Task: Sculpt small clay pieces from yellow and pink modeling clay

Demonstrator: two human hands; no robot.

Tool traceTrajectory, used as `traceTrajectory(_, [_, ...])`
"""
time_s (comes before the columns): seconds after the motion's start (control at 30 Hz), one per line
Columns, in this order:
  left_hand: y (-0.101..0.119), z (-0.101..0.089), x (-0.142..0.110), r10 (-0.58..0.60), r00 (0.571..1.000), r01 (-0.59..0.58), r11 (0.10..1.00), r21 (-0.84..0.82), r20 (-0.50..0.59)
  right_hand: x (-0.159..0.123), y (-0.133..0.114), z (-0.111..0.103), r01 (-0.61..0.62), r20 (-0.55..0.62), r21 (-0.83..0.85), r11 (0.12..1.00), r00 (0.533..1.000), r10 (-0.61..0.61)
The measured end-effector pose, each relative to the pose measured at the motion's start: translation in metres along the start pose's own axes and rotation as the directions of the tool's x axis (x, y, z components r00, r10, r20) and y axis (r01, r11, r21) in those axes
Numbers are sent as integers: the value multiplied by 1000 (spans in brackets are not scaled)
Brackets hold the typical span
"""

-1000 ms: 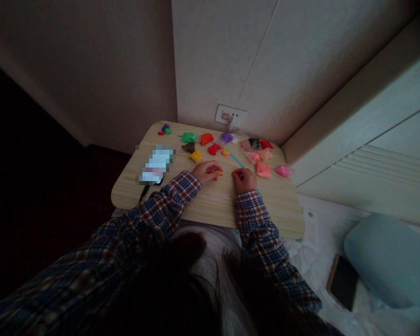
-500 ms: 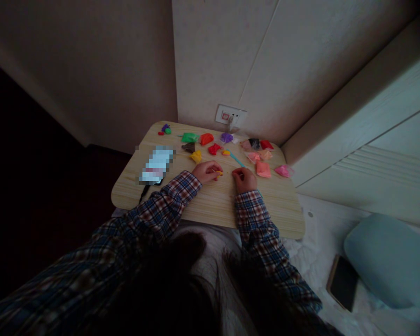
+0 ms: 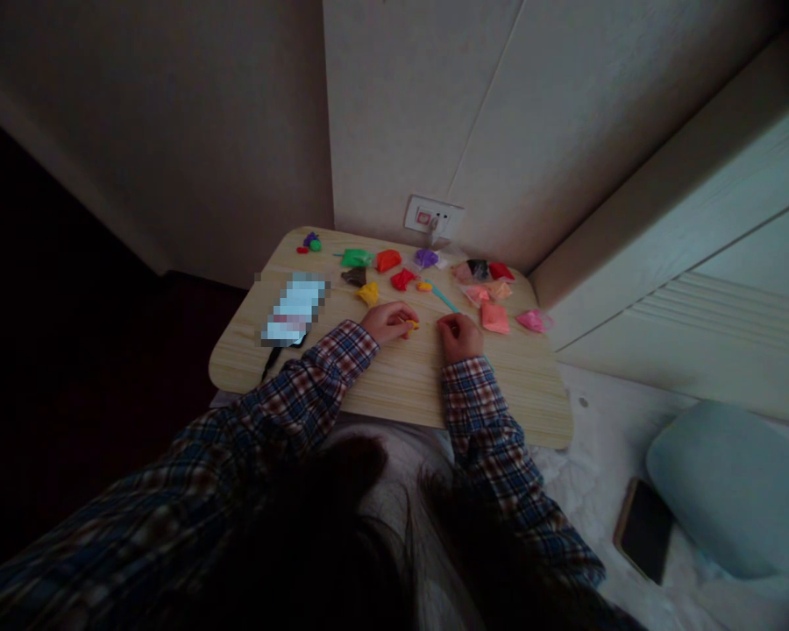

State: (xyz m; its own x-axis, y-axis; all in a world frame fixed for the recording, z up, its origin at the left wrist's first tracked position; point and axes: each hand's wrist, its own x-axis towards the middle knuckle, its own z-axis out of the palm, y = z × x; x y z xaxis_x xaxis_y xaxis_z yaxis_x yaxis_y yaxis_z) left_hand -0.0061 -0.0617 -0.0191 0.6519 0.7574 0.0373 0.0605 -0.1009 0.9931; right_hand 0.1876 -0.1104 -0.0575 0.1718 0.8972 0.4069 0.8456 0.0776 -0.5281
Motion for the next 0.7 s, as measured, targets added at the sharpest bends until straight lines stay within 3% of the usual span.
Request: traceTrajectory(0.7, [-2,0,1,5,1000,-5,1000,14,-2,1,8,4,-8,49,-25,1000,999,9])
